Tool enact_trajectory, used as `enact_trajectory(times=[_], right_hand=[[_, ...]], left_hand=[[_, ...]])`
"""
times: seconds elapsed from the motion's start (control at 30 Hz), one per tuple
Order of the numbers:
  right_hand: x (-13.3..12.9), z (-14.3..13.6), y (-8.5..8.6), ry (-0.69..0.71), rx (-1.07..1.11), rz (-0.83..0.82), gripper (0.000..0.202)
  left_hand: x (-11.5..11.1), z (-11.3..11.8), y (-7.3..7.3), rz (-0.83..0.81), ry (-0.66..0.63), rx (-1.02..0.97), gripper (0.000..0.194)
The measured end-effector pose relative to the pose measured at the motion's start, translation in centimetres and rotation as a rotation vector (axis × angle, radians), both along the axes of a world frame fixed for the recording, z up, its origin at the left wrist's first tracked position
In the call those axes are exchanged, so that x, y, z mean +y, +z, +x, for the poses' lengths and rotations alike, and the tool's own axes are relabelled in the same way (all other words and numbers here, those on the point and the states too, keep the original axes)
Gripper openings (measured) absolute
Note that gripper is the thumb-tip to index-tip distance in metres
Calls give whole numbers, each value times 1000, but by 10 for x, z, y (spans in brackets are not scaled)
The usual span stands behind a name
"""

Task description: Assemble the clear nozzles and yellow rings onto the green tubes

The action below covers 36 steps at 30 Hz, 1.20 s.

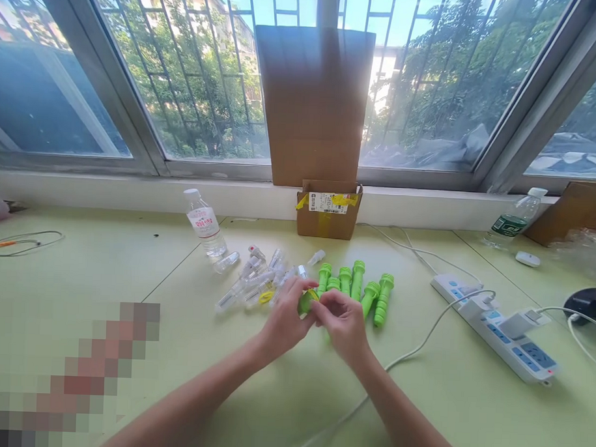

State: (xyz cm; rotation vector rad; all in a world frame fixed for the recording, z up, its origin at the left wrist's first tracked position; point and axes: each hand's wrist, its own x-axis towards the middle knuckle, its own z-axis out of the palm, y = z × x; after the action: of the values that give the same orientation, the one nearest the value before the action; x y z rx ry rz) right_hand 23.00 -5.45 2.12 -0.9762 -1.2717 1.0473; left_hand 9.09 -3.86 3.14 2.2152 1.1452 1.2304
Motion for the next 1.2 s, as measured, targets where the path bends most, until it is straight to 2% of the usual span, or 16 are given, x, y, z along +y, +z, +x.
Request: enact_trajectory(times=[0.17, 0.27, 0.33, 0.43, 0.53, 0.63, 0.7, 0.8, 0.93, 1.07, 1.2], right_hand=[[-2, 0, 4, 2, -70, 11, 28], [-3, -8, 3, -58, -118, -57, 33], [-4, -12, 1, -124, -154, -43, 34], [-2, -15, 0, -186, -213, 18, 33], [0, -14, 1, -121, -118, -45, 37], [1, -11, 5, -42, -6, -123, 43], [2, -9, 7, -38, 3, -122, 43], [3, -5, 7, -58, -16, -87, 40], [7, 2, 4, -42, 3, -92, 39], [7, 5, 4, -26, 37, -81, 39], [6, 7, 3, -56, -16, -56, 35]], left_hand=[[-4, 1, 0, 73, 45, 29, 43], [-6, 1, -3, 65, 122, 29, 49], [-7, 2, -6, 56, 161, 2, 52], [-8, 4, -9, 3, 171, -80, 48], [-6, 5, -9, -120, 165, -183, 41], [-5, 3, -5, -257, 109, -259, 39], [-4, 2, -1, -352, 41, -306, 40], [-3, 0, 3, -519, -101, -397, 46], [1, 1, 1, -752, -290, -603, 52], [4, 1, -1, -778, -407, -654, 54], [2, 2, 0, -790, -350, -648, 59]])
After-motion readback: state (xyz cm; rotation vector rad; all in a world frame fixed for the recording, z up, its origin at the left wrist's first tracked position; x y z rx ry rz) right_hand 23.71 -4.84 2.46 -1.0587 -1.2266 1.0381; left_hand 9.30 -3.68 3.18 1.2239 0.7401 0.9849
